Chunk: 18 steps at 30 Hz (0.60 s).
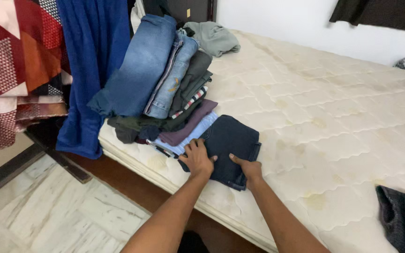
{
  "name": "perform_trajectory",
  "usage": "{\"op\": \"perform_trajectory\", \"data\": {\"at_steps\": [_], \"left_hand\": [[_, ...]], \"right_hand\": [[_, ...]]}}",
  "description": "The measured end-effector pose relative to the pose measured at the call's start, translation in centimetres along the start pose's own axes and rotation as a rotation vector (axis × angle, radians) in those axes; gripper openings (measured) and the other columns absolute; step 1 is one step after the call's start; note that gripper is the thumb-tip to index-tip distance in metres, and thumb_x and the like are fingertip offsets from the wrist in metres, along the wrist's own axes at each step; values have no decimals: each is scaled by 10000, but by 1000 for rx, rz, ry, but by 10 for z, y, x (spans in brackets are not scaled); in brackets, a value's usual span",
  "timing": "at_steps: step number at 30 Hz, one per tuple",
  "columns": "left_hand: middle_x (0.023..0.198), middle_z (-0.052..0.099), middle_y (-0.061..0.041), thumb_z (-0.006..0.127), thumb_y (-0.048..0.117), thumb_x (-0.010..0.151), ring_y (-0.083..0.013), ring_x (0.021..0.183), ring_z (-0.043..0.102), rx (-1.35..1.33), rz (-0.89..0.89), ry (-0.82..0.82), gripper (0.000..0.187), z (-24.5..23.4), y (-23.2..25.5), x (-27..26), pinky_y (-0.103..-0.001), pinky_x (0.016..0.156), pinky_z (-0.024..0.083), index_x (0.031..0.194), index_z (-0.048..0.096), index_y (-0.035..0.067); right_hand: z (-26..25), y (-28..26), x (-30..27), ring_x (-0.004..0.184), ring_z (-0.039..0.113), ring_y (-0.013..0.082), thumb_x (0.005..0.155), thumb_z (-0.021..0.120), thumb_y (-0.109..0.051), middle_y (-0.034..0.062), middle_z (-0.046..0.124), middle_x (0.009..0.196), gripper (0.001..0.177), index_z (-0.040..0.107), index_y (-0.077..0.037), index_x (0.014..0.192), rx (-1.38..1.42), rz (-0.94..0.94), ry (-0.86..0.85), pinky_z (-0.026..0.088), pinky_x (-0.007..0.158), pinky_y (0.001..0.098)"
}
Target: The person folds multiple pairs of pants and shirts on a bed. They smooth and fold each item by hand, then place the folded garments into neat stacks on the mattress.
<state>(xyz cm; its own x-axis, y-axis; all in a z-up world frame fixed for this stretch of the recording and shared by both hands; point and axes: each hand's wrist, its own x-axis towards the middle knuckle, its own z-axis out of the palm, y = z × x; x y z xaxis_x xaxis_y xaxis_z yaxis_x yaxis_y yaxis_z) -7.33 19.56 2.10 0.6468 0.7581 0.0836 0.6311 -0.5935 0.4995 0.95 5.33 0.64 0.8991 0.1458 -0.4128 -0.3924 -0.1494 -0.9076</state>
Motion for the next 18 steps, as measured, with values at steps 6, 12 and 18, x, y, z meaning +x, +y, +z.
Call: {"op": "perform_trajectory", "data": {"at_steps": [6,12,18], "left_hand": [[1489,486,-147,992,402,634,-366,1427,359,13,-98,-184,1267,-24,9,12,-656,1098,234,1562,207,45],[1396,605,-194,1004,477,572,-337,1319,571,-39,-29,-404,1207,-34,-4,37,-521,1153,364,1482,386,-19],[1276,708,-178,973,331,568,-286,1152,697,-716,121,-576,1014,-24,-32,-6,-352,987,551,1393,521,-50]], "right_hand": [[20,-7,-9,1210,582,421,582,1022,-470,305,572,1329,1161,393,122,1358,-545,-18,335,510,999,502],[-17,-31,-21,1084,718,397,600,943,-188,302,695,1206,875,547,180,1288,-156,-93,-94,615,932,477],[-67,-29,-56,1119,698,345,712,817,-16,211,719,1222,645,598,44,1317,143,-25,-342,581,968,464]]}}
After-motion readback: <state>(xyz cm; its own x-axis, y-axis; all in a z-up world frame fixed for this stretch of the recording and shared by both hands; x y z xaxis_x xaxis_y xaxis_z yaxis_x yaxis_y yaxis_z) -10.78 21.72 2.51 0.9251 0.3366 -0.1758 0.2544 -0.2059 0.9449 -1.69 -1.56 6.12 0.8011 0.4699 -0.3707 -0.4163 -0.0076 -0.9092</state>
